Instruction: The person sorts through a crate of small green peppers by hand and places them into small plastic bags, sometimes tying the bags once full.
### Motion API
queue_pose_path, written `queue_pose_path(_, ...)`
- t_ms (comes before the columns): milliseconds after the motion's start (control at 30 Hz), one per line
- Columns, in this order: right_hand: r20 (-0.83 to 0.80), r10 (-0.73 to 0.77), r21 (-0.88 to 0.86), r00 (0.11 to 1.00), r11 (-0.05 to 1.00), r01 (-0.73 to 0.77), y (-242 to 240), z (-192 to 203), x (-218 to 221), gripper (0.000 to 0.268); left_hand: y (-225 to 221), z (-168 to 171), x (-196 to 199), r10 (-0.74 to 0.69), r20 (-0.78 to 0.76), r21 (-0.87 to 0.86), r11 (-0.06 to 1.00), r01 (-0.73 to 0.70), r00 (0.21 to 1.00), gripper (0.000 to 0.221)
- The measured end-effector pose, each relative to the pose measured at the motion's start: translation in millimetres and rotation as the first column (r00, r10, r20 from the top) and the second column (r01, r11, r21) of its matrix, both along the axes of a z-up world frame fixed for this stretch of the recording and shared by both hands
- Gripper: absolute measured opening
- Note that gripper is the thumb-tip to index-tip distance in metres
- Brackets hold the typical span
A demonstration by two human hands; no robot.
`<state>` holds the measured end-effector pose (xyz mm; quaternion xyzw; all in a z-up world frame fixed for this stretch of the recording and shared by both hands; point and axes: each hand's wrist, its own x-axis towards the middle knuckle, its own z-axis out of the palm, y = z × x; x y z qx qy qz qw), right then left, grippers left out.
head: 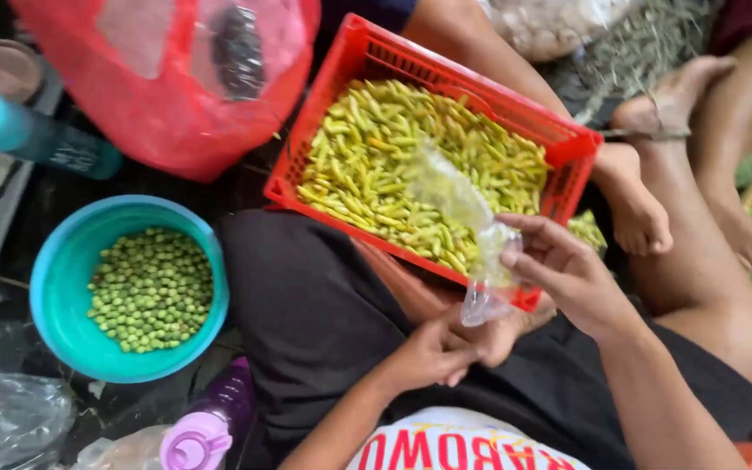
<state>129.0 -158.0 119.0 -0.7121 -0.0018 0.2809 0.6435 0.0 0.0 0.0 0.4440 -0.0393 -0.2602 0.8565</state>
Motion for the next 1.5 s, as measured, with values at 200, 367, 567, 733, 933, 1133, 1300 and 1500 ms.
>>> queue_pose_path(200,0.321,0.152,-0.191,0.935,0.977,-0.094,-31,-6,-35,0.041,-2,-14,-7,-0.094,0.007,0.085,0.992,0.093,0.996,0.046)
queue_pose_path(367,0.287,0.414,-0.204,0.864,0.908,-0.367,-41,16,-50,0.035,29,22,3,-0.27,-0.029,0.058,0.961,0.271,0.962,0.078)
queue_pose_path(567,0.106,0.669,-0.308,0.736,0.726,-0.616,-53,-1,-60,0.04,23,22,8,-0.223,0.005,0.11,0.969,0.221,0.975,0.041)
queue_pose_path(733,0.13,0.219,-0.206,0.967,0.96,-0.19,-60,-11,-46,0.025,14,16,5,-0.274,-0.111,0.31,0.903,0.296,0.955,0.036)
queue_pose_path(933,0.025,0.445,-0.526,0.895,0.767,-0.367,-10,-7,-33,0.036,5,51,18,-0.224,-0.348,0.562,0.728,0.393,0.911,0.026)
queue_pose_path(1133,0.184,0.38,-0.372,0.906,0.88,-0.294,-40,-9,-28,0.014,21,59,26,-0.359,-0.053,0.817,0.52,0.247,0.932,0.087)
queue_pose_path(1300,0.237,-0.264,0.233,0.935,0.95,0.209,-77,6,-37,0.074,35,55,22,-0.303,0.208,0.884,0.466,-0.046,0.93,0.107)
queue_pose_path(1500,0.434,-0.578,0.537,0.691,0.782,0.317,-80,2,-38,0.041,56,75,38,-0.124,0.319,0.861,0.451,-0.233,0.939,0.109)
